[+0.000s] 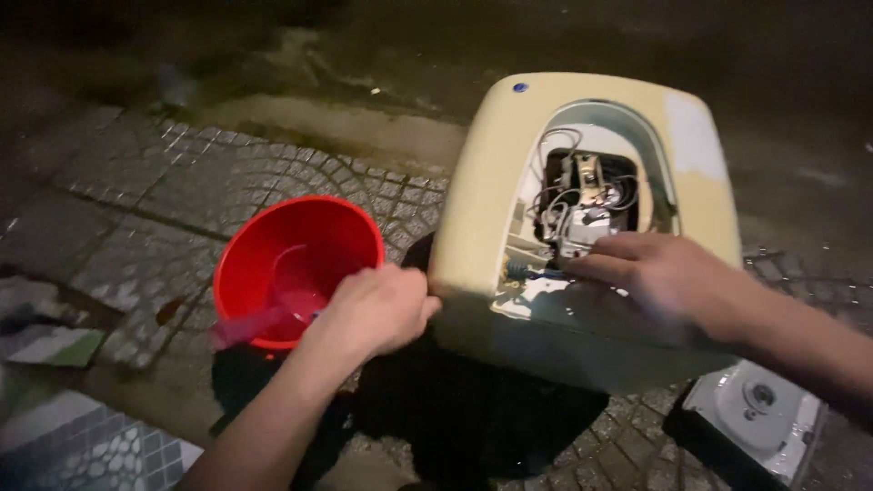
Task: Final assembly and wiring of a water heater unit performed on an outdoor sidewalk.
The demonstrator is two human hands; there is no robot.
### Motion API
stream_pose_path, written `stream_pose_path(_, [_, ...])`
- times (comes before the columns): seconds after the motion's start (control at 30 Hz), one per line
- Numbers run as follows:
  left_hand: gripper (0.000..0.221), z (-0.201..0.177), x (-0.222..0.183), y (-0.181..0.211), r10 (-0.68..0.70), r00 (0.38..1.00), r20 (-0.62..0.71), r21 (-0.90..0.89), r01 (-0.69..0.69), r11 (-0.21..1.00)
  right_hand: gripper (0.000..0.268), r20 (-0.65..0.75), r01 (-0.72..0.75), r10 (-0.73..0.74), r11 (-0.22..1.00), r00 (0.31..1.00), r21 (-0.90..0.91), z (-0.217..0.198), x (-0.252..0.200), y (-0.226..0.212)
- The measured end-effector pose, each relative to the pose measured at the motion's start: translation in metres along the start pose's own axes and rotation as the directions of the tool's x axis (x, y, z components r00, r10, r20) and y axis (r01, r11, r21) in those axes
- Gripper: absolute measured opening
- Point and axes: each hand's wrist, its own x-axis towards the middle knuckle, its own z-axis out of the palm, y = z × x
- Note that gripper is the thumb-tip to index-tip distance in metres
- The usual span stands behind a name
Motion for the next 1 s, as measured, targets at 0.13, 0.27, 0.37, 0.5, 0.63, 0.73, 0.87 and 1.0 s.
stream_pose_path(0.13, [0.038,0.008,0.002,0.007,0.185,0.872,-0.454,-0.024,-0.219,0.975,0.026,-0.187,-0.025,0.027,1.0,0.982,0.012,0.017,-0.001,-0.009])
stream_pose_path(0.27, [0.064,0.007,-0.009,0.026,0.403,0.682,-0.61,0.069,-0.461,0.885,0.019,-0.34,-0.002,-0.048,0.989,0.939,-0.145,0.025,0.0,-0.011])
stream_pose_path(0.37, [0.051,0.023,0.017,0.028,0.477,0.489,-0.731,0.274,-0.429,0.861,0.016,-0.412,0.054,-0.173,0.957,0.894,-0.285,0.024,0.005,-0.024])
stream_pose_path(0.5, [0.051,0.04,0.023,0.038,0.438,0.388,-0.811,0.319,-0.335,0.887,0.016,-0.38,0.084,-0.266,0.898,0.886,-0.432,0.033,-0.004,-0.024])
stream_pose_path(0.63, [0.042,0.04,0.042,0.043,0.439,0.33,-0.836,0.315,-0.367,0.875,0.014,-0.334,0.01,-0.13,0.941,0.934,-0.337,0.019,-0.001,-0.028])
stream_pose_path(0.73, [0.029,0.044,0.07,0.052,0.496,0.235,-0.836,0.365,-0.437,0.822,0.013,-0.364,-0.029,-0.073,0.963,0.928,-0.268,0.018,0.003,-0.032])
stream_pose_path(0.87, [0.015,0.041,0.095,0.057,0.527,0.186,-0.83,0.364,-0.535,0.763,0.018,-0.373,-0.101,0.059,0.99,0.926,-0.095,0.028,-0.006,-0.033])
stream_pose_path(1.0, [0.014,0.009,0.066,0.049,0.621,0.317,-0.717,0.345,-0.613,0.711,0.015,-0.343,-0.128,0.116,0.992,0.932,-0.011,0.021,-0.009,-0.036])
